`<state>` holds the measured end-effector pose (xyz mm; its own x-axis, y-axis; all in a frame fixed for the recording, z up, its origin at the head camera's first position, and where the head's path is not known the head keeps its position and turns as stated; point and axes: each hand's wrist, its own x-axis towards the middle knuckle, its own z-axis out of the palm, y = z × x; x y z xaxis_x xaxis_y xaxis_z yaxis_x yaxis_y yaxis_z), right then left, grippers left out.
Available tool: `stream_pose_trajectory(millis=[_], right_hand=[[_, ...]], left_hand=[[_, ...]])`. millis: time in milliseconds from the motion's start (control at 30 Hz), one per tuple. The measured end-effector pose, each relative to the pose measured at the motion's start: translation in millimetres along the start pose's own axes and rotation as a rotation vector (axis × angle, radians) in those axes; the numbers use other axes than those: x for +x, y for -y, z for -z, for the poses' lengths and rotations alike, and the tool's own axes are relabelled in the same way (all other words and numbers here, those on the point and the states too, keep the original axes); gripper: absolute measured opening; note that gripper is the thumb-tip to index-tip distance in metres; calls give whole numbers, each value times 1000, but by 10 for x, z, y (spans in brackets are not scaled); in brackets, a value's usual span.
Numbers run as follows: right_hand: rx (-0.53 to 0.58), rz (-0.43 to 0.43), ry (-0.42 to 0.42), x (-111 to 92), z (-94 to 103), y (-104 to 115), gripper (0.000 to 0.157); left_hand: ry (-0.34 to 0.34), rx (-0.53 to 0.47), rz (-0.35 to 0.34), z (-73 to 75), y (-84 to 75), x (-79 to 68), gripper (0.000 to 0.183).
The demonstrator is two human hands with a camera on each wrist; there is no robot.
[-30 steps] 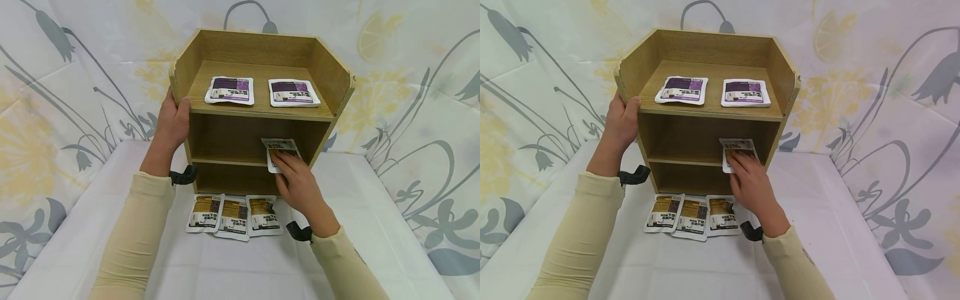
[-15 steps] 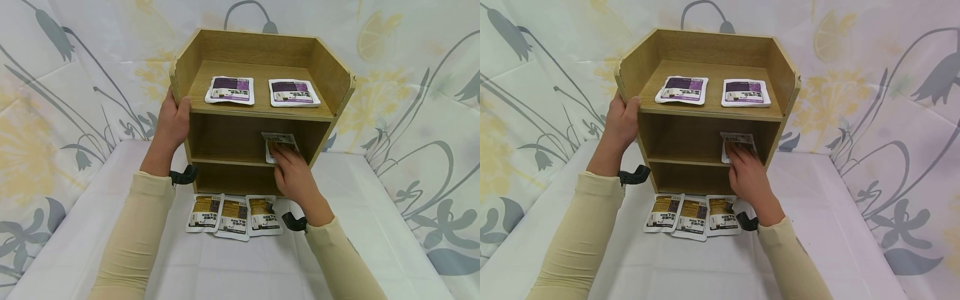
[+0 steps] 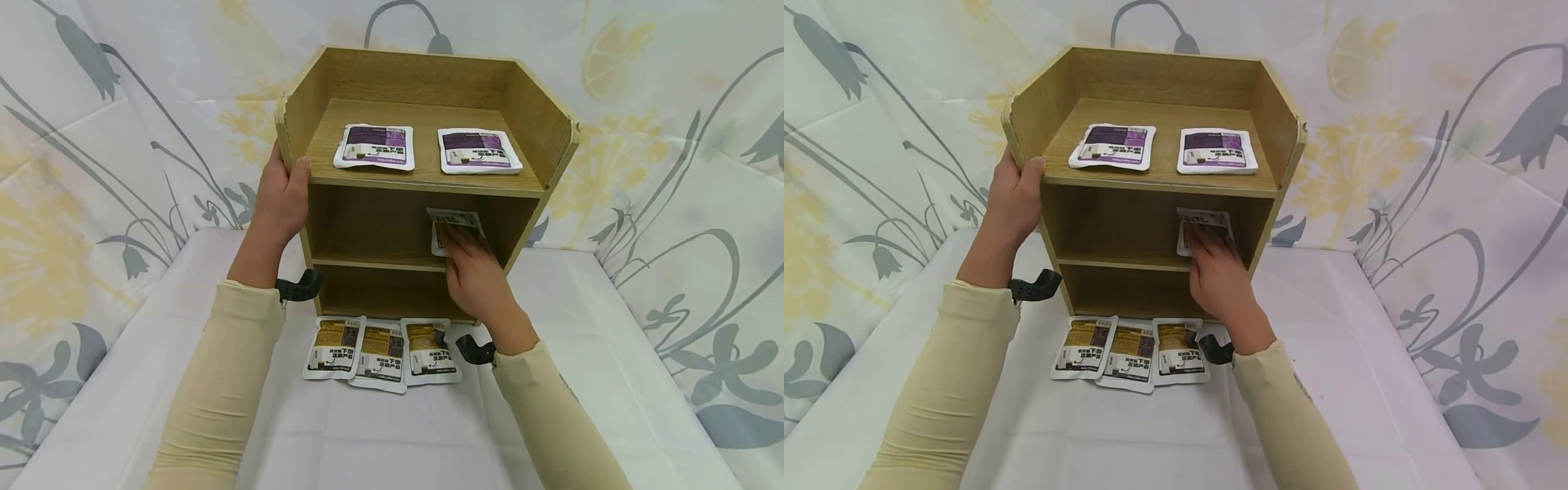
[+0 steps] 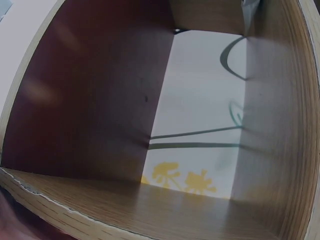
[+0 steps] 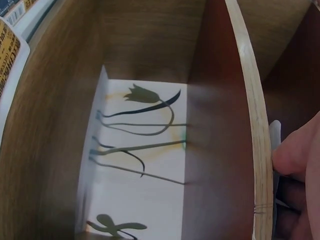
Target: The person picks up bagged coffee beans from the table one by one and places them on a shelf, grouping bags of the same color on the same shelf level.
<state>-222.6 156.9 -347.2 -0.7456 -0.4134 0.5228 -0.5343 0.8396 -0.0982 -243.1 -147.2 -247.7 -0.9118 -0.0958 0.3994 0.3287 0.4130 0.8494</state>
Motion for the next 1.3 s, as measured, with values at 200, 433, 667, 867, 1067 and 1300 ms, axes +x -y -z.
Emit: stream_pose_trajectory(millis=[200,433,667,867,1067,1300], right_hand=[[5,4,-8,31,-17,-9,43],[-1,6,-8,28,-31,-15,44],[-6,36,-48,-10,-11,19,44],[0,80,-105,-85,17,69,44],[55,93,-118,-201,23,123,42],[123,118,-119,-374,0,185,43]], left_hand=[[1,6,18,0,-8,-8,51],[0,4,14,1,-10,-8,51],[-2,-1,-2,-1,-13,2,51],[-5,-2,-3,-7,-7,2,51],[-7,-14,-10,-4,2,7,51],[-5,-19,3,-2,-2,-1,51]])
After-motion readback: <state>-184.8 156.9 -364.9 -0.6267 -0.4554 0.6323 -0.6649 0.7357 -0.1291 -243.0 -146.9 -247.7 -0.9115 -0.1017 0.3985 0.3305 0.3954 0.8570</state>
